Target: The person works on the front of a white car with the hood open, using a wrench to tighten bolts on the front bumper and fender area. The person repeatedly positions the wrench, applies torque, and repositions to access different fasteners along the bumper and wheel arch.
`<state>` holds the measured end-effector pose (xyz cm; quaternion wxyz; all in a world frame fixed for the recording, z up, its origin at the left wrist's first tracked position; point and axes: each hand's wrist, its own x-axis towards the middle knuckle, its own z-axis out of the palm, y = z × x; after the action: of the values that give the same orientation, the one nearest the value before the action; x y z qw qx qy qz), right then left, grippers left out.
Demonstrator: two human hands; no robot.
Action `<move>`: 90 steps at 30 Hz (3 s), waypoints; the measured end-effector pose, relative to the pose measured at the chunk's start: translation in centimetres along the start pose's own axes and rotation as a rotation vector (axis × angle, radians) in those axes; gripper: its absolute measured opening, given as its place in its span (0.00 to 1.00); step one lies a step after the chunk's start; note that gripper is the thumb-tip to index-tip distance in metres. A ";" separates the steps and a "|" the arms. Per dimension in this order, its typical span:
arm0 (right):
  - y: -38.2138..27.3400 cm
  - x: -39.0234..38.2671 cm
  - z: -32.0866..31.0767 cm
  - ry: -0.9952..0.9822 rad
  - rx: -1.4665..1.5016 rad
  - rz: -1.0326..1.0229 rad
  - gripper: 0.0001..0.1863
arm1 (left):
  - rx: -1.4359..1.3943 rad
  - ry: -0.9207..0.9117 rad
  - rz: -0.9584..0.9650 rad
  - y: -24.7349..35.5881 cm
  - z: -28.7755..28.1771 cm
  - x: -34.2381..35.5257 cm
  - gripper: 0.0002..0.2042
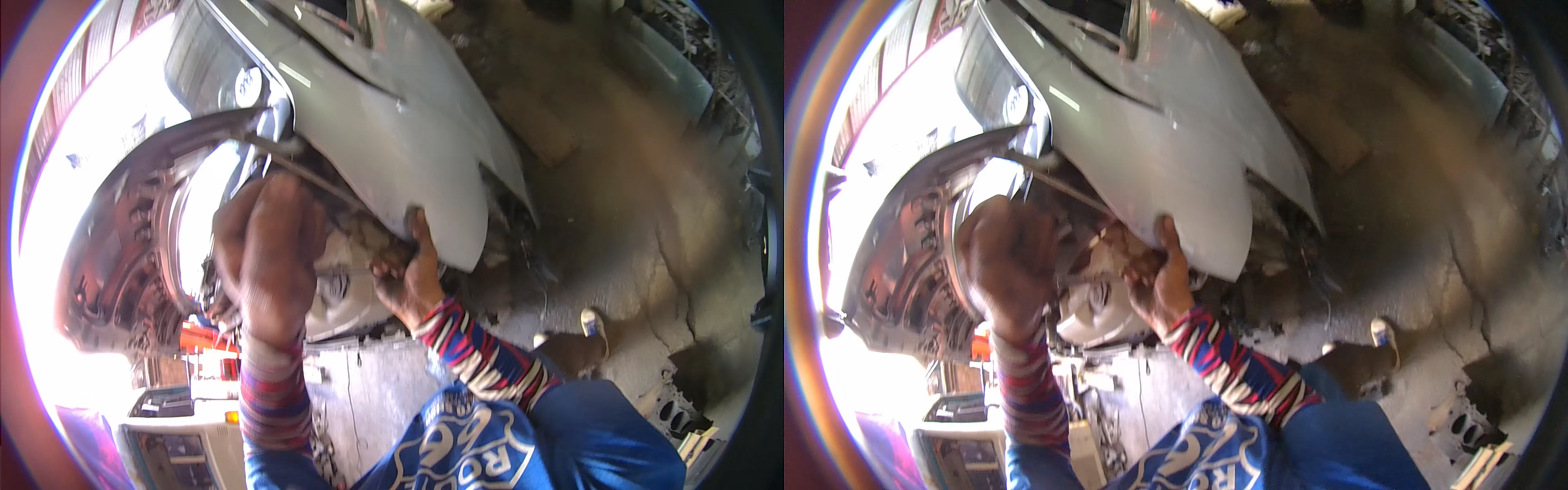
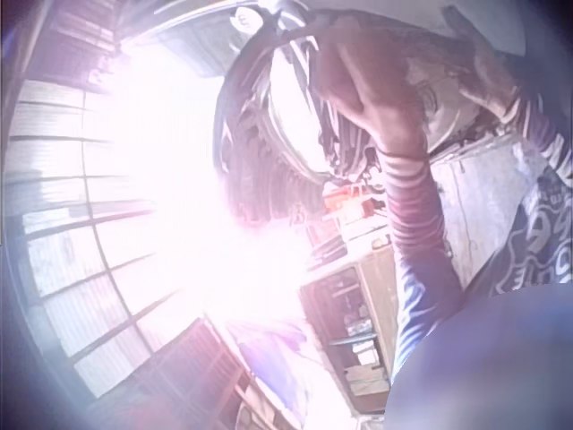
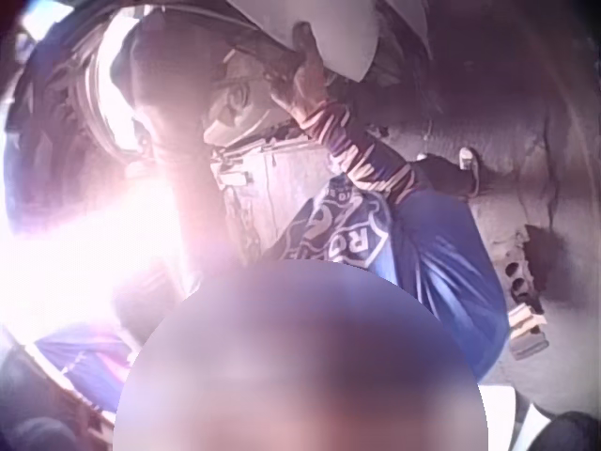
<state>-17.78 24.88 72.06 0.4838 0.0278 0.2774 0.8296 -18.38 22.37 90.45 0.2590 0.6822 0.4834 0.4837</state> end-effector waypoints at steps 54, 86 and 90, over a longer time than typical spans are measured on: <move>1.2 0.9 -0.5 0.103 -0.045 -0.051 0.15 | -0.067 -0.212 -0.120 -0.8 -4.7 -2.3 0.15; -7.3 -5.1 7.7 -0.755 -2.287 0.311 0.15 | -0.154 0.476 -0.567 -15.6 5.7 -17.6 0.17; -7.2 -4.6 16.1 -1.197 -2.598 0.045 0.09 | -0.468 0.706 -0.571 -18.0 11.5 -17.6 0.19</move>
<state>-4.65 30.82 83.19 0.1946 -0.0832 -0.9081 0.3614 -16.46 14.82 63.92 0.3475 0.2418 0.5873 0.6898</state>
